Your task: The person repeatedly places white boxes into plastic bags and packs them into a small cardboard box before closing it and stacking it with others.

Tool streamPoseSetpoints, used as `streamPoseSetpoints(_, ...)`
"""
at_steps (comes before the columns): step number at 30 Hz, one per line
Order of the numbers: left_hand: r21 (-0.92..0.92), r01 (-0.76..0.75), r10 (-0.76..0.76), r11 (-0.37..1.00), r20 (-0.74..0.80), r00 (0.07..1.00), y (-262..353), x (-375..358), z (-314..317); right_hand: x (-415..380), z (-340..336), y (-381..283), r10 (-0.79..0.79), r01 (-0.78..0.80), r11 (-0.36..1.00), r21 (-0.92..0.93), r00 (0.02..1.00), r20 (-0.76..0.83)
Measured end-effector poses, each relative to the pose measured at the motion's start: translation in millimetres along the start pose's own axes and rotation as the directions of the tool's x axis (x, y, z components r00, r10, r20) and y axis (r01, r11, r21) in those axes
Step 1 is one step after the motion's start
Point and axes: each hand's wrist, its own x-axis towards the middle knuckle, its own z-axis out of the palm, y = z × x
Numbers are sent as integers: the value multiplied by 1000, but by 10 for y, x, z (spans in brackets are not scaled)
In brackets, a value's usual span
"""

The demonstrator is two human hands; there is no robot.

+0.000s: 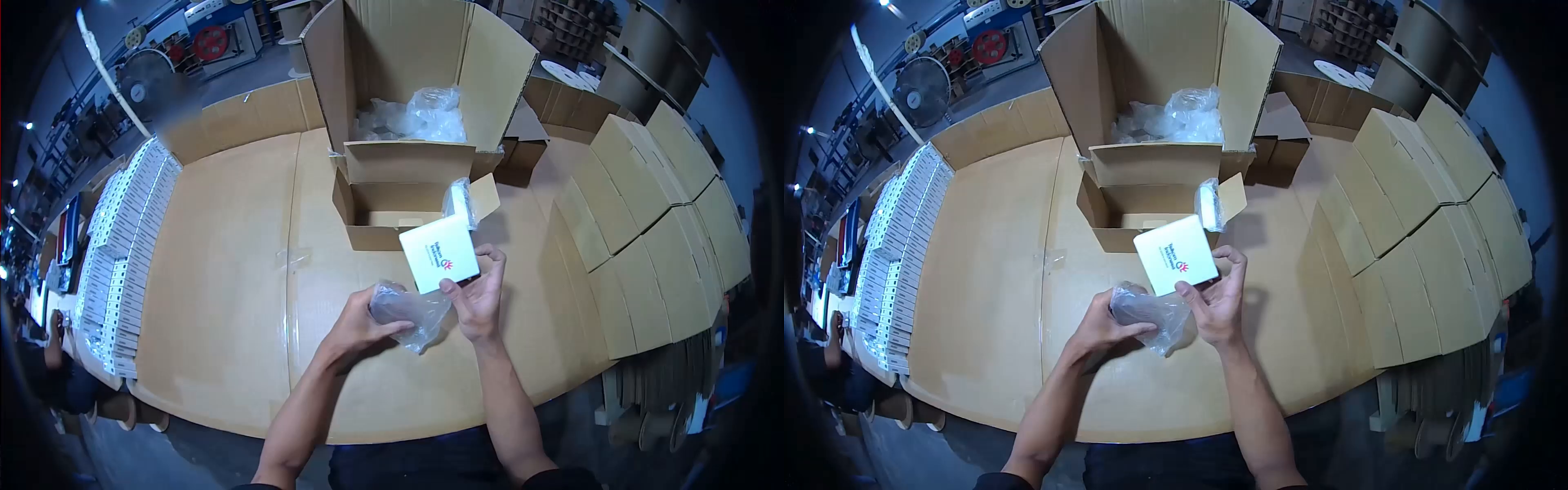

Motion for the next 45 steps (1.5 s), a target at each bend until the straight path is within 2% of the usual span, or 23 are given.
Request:
streamPoseSetpoints(3, 33, -12, 12, 999, -16, 1000, 27, 10, -18, -21, 6, 45, 42, -42, 999, -22, 999, 20)
streamPoseSetpoints(6, 113, -86, 91, 990, -34, 995, -26, 22, -23, -14, -23, 47, 62, -62, 998, -10, 997, 48)
streamPoseSetpoints(12, 71, -17, 16, 997, 16, 1000, 51, 9, -24, -15, -128, 17, 112, -109, 988, -112, 994, 20)
streamPoseSetpoints(15, 9, 33, -34, 999, 43, 999, 94, 0, -10, -2, -92, -12, 69, -66, 994, -86, 997, 42)
streamPoseSetpoints(18, -50, 44, -41, 998, 51, 998, 79, -3, 15, -21, -152, 14, 132, -116, 977, -179, 988, 84)
streamPoseSetpoints(21, -18, 37, -36, 999, 42, 998, 16, 5, -1, -45, -178, 178, 182, -162, 960, -228, 981, 68)
streamPoseSetpoints(25, -103, 202, -206, 974, -22, 978, -127, 44, -18, -27, -99, 142, 252, -199, 921, -334, 960, 123)
streamPoseSetpoints(26, -194, 198, -215, 961, -71, 974, -181, 27, 27, -46, -127, 151, 368, -323, 907, -270, 920, 132)
streamPoseSetpoints(29, -264, 148, -196, 953, -162, 967, -164, 50, 19, -38, 12, 20, 381, -358, 922, -151, 909, 171)
streamPoseSetpoints(30, -215, 138, -175, 967, -166, 971, -208, 58, -13, -21, -26, 28, 463, -435, 882, -179, 871, 165)
streamPoseSetpoints(33, -206, 39, -87, 978, -232, 969, -252, 72, -15, -8, -31, 18, 491, -471, 870, -145, 852, 178)
streamPoseSetpoints(34, -150, 165, -188, 975, -156, 970, -205, 41, -61, -10, -45, 34, 485, -462, 874, -152, 854, 188)
streamPoseSetpoints(37, -113, -75, 38, 991, -297, 954, -157, 85, 65, 6, -52, -2, 516, -483, 855, -188, 827, 224)
streamPoseSetpoints(38, -218, -6, -49, 976, -246, 968, -133, 76, 46, -2, -42, 0, 469, -453, 883, -124, 859, 205)
streamPoseSetpoints(41, -374, -98, -20, 922, -300, 954, -234, 136, 58, -44, -4, 63, 328, -339, 938, 67, 935, 133)
streamPoseSetpoints(42, -391, -116, -6, 913, -296, 955, -247, 158, 33, -28, -81, 100, 421, -427, 903, 52, 902, 92)
streamPoseSetpoints(45, -418, -79, -42, 905, -274, 961, -251, 146, -6, -40, -146, 195, 496, -492, 867, -76, 867, 47)
